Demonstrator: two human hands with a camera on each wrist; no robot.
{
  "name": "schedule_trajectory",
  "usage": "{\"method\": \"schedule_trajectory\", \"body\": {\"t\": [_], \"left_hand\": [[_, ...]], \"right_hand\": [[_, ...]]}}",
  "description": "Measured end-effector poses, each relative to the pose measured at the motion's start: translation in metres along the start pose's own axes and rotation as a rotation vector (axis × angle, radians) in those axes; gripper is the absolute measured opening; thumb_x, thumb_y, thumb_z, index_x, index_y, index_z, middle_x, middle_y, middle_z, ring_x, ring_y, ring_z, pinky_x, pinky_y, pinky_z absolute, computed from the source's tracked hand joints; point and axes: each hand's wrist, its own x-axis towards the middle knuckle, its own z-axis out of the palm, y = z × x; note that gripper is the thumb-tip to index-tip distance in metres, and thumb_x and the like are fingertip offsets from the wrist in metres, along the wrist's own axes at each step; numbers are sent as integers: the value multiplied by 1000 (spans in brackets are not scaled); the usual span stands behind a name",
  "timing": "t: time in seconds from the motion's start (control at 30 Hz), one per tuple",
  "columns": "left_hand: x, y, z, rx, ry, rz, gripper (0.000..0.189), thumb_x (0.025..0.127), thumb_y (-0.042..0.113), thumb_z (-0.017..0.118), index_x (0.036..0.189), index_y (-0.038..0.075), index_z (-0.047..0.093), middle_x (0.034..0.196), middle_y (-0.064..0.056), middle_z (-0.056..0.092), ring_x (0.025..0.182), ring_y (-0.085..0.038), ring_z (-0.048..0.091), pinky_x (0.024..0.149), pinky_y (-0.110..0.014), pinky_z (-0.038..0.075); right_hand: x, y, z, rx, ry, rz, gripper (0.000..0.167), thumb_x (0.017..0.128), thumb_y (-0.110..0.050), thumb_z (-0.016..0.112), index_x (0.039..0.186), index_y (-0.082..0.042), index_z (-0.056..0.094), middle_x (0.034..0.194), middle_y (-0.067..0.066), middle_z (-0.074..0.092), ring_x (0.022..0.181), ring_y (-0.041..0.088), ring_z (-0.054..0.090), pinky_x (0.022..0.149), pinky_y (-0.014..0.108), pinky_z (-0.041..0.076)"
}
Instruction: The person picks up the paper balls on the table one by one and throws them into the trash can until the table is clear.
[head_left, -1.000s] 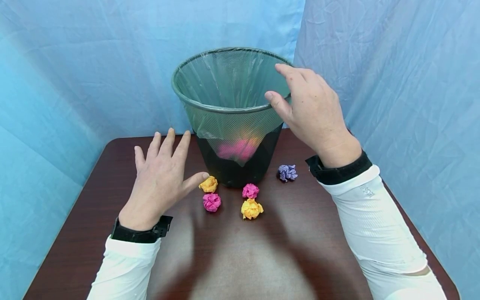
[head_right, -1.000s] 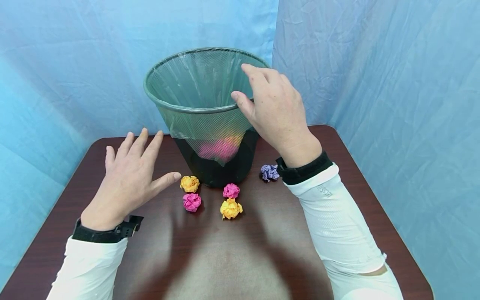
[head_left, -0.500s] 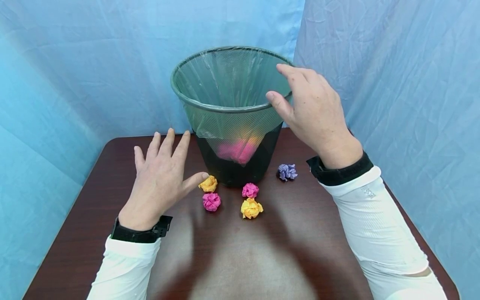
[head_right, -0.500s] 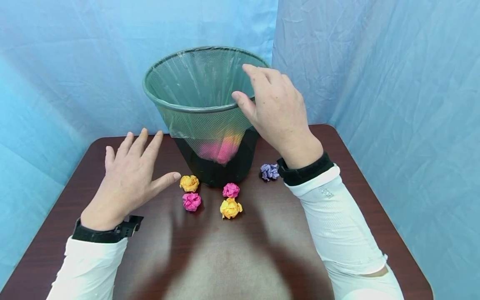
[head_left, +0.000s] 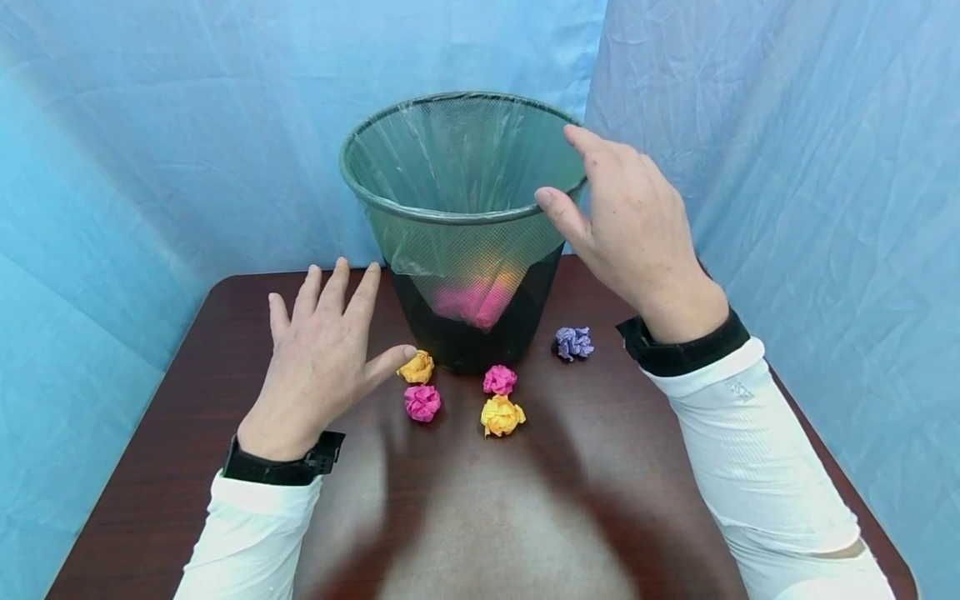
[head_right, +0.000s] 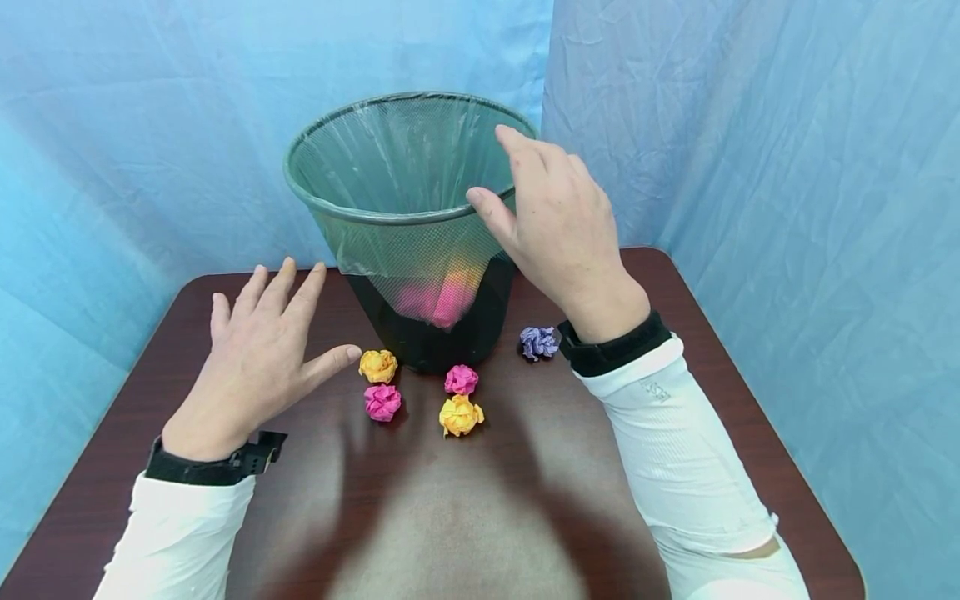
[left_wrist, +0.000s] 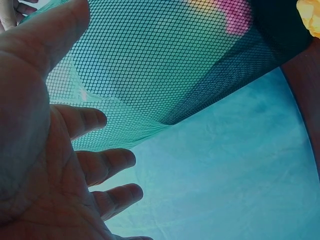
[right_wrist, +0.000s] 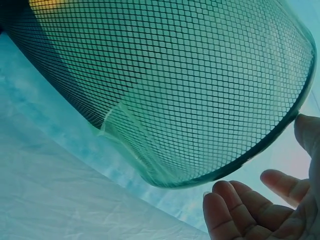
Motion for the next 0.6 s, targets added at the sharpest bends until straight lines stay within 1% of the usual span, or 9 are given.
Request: {"method": "schedule_trajectory", "body": {"t": [0.07,0.17,0.23,0.4,0.47,0.6], "left_hand": [[0,0,0,0,0,-1,105,83,60,81,165,14,33,166,-27,32,152,-56,24,111,-86,14],[0,-1,2,-1,8,3,105,83,59,81,164,13,33,165,-28,33,151,-57,25,110,-87,14],[-1,-1,3,-3,13,8,105,83,58,81,164,13,33,165,-28,34,151,-57,26,110,-87,15],[-2,-2,7,-2,12,15,104,83,58,81,164,13,34,164,-28,34,150,-57,27,109,-87,15],[-3,-2,8,-1,10,16,104,83,58,81,164,13,34,164,-28,34,150,-57,27,109,-87,16],[-4,-2,9,3,14,19,103,84,58,81,164,12,34,164,-28,35,150,-57,28,109,-87,16]], "right_hand": [[-1,1,1,-2,-8,19,65,104,-45,62,156,-8,48,146,18,62,127,39,61,97,61,53],[-2,2,1,-5,-21,49,70,103,-49,62,158,-9,44,149,18,59,130,41,60,98,63,52],[-4,3,2,-6,-26,64,74,102,-51,62,160,-8,41,151,18,57,132,41,58,100,63,51],[-10,6,5,0,-43,87,81,101,-52,64,162,-7,35,158,18,49,141,41,52,112,61,44],[-13,8,7,-6,-54,93,83,101,-51,65,162,-5,34,161,20,45,144,42,48,114,62,42],[-19,11,10,-16,-84,121,88,100,-54,65,162,-3,31,165,25,36,147,47,42,114,66,40]]}}
